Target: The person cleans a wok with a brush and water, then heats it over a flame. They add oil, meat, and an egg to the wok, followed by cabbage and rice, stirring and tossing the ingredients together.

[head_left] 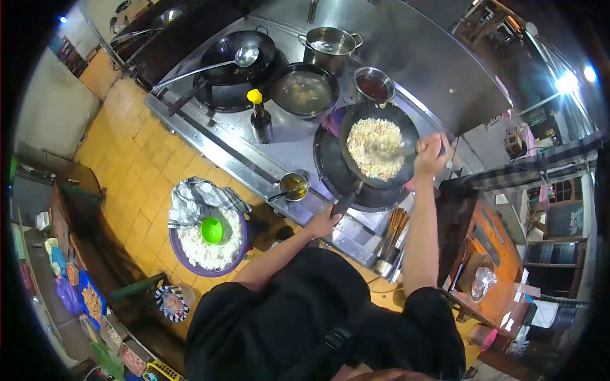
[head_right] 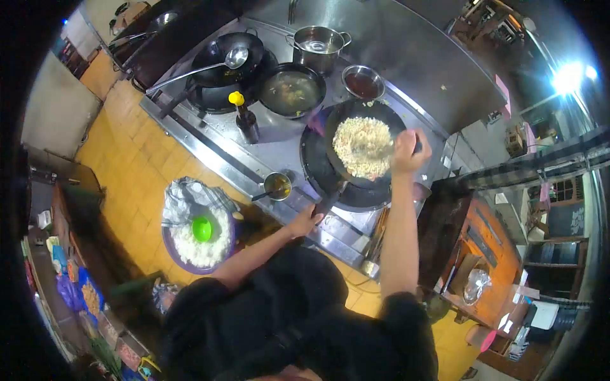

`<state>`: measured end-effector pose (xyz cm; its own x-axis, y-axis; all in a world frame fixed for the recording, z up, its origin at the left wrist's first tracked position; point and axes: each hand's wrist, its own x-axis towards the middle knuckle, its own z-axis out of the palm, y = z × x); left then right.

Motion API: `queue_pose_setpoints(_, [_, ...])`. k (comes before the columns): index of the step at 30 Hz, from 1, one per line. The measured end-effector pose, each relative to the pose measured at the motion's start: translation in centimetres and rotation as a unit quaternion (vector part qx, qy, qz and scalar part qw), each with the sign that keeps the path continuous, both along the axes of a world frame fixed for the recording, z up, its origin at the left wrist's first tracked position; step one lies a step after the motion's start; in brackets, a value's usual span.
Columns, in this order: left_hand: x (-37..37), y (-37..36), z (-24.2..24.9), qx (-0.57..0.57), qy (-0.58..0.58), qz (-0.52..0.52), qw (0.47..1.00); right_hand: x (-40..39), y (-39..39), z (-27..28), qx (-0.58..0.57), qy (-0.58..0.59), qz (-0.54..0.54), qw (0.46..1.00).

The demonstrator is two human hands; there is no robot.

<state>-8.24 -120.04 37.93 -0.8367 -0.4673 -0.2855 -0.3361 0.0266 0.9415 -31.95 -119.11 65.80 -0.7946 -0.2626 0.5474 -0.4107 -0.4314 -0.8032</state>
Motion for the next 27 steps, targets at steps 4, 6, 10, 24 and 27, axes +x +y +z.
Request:
queue_pose_setpoints(4, [0.8,-1.2,5.5,0.083,-0.053,-0.062,0.993,-0.7,-0.1,2.3,0.054,0.103,0.011,0.993])
queue_pose_setpoints(6, [0.1,-0.1,1.7,0.072,0.015,-0.003,0.997,0.1,1.5,1.3,0.034,0.06,-0.027,0.997])
queue_pose_setpoints(10, [0.7,0.5,2.5,0.069,-0.024,0.005,0.997,-0.9,0.1,0.2,0.054,0.056,-0.006,0.997])
queue_pose_setpoints(24, [-0.4,-0.3,-1.7,-0.007,0.013,-0.013,1.0,-1.9,1.8,-2.5,0.04,0.16,-0.051,0.985])
queue_pose_setpoints(27, [0.1,-0.4,1.0,0.083,0.031,-0.01,0.996,-2.0,1.2,1.9,0.0,0.05,0.057,0.997])
